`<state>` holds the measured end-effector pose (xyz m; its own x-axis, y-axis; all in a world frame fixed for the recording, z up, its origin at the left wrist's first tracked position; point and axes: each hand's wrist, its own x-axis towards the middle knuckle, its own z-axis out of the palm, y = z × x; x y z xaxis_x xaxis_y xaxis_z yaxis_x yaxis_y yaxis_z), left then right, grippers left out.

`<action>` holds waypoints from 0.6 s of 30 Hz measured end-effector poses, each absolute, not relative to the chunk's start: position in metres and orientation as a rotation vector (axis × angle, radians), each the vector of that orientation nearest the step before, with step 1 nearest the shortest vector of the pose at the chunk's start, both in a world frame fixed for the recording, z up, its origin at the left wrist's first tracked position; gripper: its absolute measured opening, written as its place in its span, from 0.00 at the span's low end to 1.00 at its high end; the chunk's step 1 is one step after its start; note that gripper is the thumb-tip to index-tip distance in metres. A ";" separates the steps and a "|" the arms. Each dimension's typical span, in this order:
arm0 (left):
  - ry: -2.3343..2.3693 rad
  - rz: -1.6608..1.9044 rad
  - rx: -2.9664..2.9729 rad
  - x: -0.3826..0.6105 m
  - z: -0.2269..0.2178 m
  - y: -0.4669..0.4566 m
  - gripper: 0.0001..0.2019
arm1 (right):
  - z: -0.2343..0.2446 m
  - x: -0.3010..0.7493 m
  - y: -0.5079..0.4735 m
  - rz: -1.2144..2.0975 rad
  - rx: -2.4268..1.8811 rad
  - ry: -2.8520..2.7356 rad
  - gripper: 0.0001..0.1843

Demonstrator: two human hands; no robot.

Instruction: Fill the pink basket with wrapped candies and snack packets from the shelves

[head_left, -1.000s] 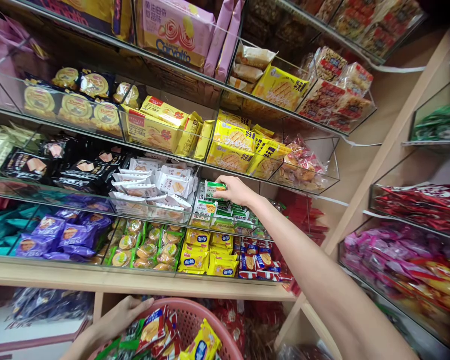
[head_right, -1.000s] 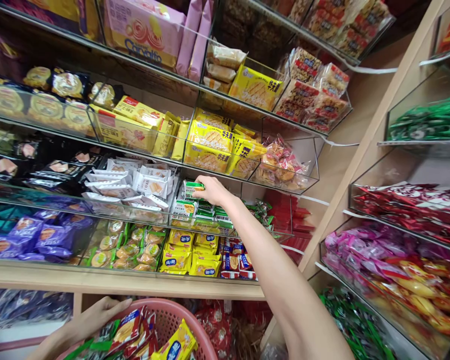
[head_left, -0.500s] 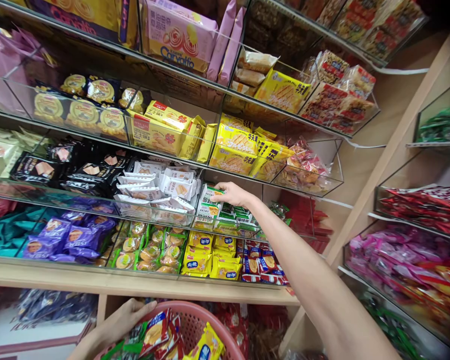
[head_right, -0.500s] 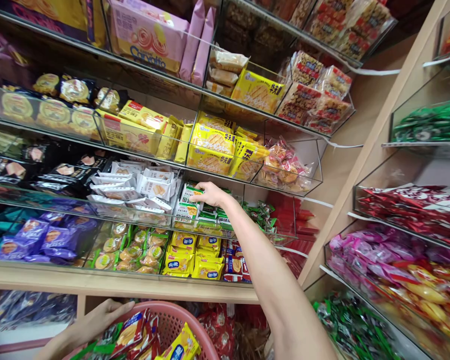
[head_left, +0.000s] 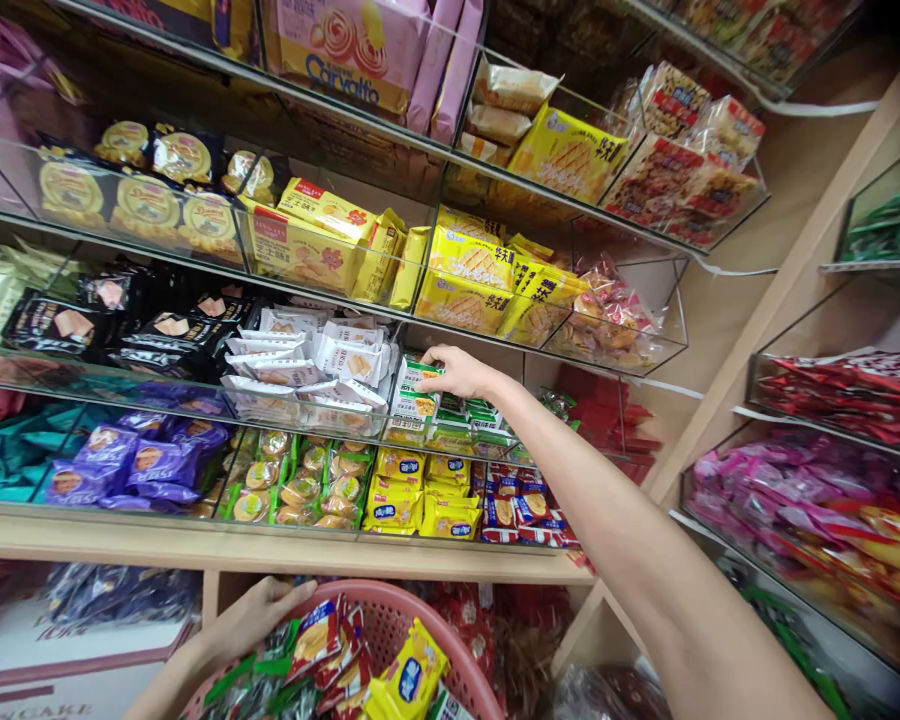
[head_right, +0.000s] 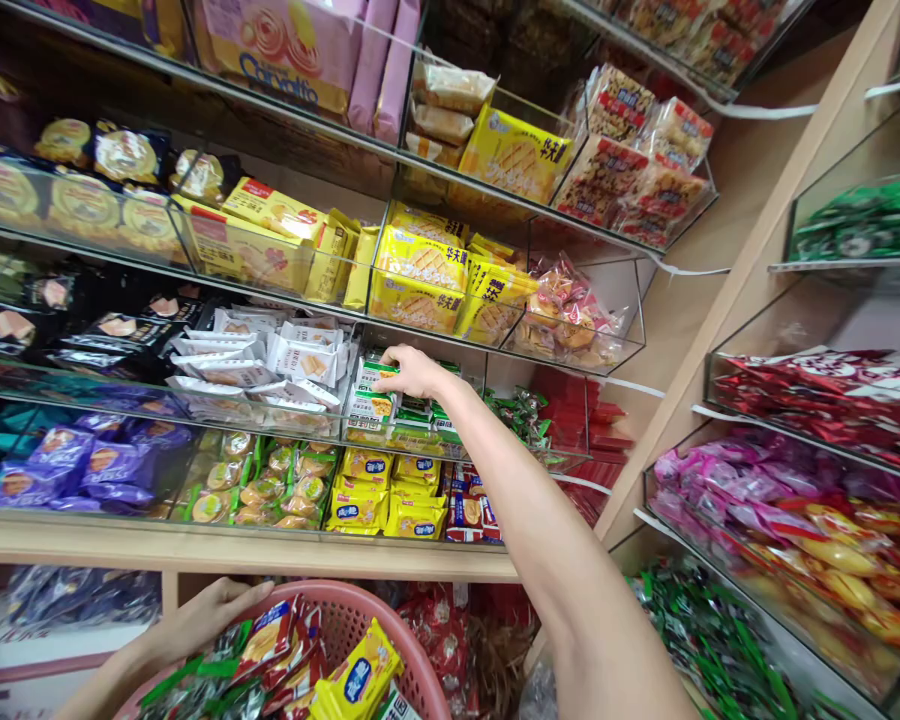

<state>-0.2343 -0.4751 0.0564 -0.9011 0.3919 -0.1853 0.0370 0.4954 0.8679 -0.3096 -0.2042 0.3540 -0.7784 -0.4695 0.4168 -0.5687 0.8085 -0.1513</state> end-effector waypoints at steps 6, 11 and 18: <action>2.403 1.336 0.352 -0.234 0.059 -0.474 0.31 | 0.355 -0.308 -0.204 0.362 0.731 -2.646 0.22; 2.396 1.341 0.403 -0.240 0.051 -0.477 0.29 | 0.357 -0.306 -0.205 0.414 0.760 -2.672 0.29; 2.344 1.367 0.397 -0.239 0.052 -0.476 0.29 | 0.358 -0.303 -0.203 0.497 0.858 -2.627 0.29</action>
